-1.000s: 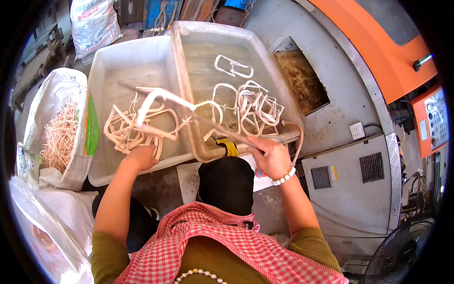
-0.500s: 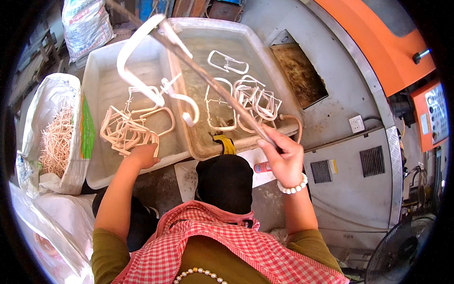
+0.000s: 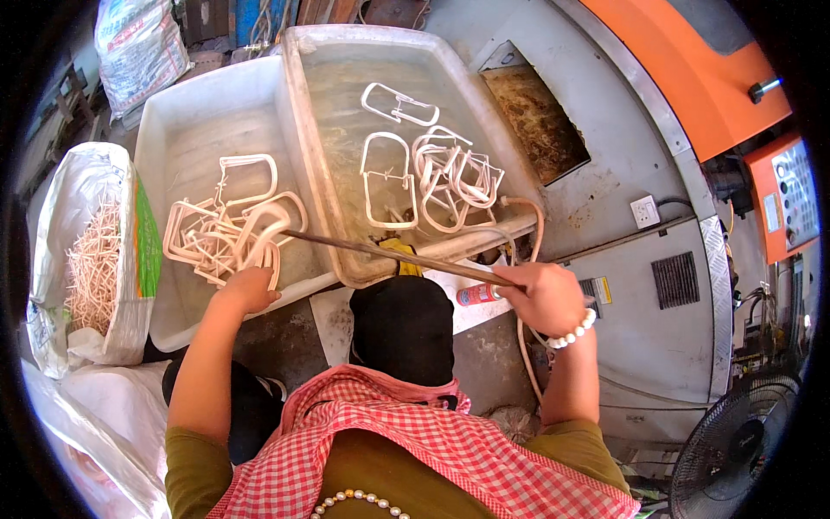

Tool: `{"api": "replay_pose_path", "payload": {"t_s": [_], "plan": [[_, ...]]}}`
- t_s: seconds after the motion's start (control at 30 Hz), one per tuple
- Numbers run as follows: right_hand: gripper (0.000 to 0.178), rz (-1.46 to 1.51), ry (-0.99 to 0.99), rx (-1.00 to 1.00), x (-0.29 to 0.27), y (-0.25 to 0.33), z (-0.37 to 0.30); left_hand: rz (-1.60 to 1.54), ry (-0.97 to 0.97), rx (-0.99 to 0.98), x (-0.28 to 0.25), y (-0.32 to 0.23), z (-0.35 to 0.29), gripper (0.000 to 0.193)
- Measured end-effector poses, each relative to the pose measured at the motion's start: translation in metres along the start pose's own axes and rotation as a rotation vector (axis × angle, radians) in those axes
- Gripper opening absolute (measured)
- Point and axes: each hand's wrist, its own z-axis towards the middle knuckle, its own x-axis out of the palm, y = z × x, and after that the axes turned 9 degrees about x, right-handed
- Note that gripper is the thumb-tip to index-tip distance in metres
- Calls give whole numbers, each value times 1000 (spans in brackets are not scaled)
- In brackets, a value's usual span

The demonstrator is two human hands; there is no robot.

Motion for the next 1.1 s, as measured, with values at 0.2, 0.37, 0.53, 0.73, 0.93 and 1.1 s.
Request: {"api": "replay_pose_path", "payload": {"t_s": [0.2, 0.37, 0.53, 0.73, 0.93, 1.1], "plan": [[26, 215, 78, 248, -22, -47, -22, 35, -5, -14, 4, -4, -6, 38], [28, 204, -79, 367, 0, -76, -8, 32, -16, 2, 7, -4, -5, 38], [25, -28, -110, 470, 97, -109, 57, 39, -1, 20, 5, -7, 0, 38], [24, 617, -60, 602, 219, -114, 122, 21, 1, -17, -3, -9, -6, 38], [29, 648, -125, 504, 228, -92, 192, 11, -48, -16, 9, 1, -15, 42], [24, 311, -105, 468, 244, -80, 297, -12, -56, -27, 11, 2, -9, 45]]}}
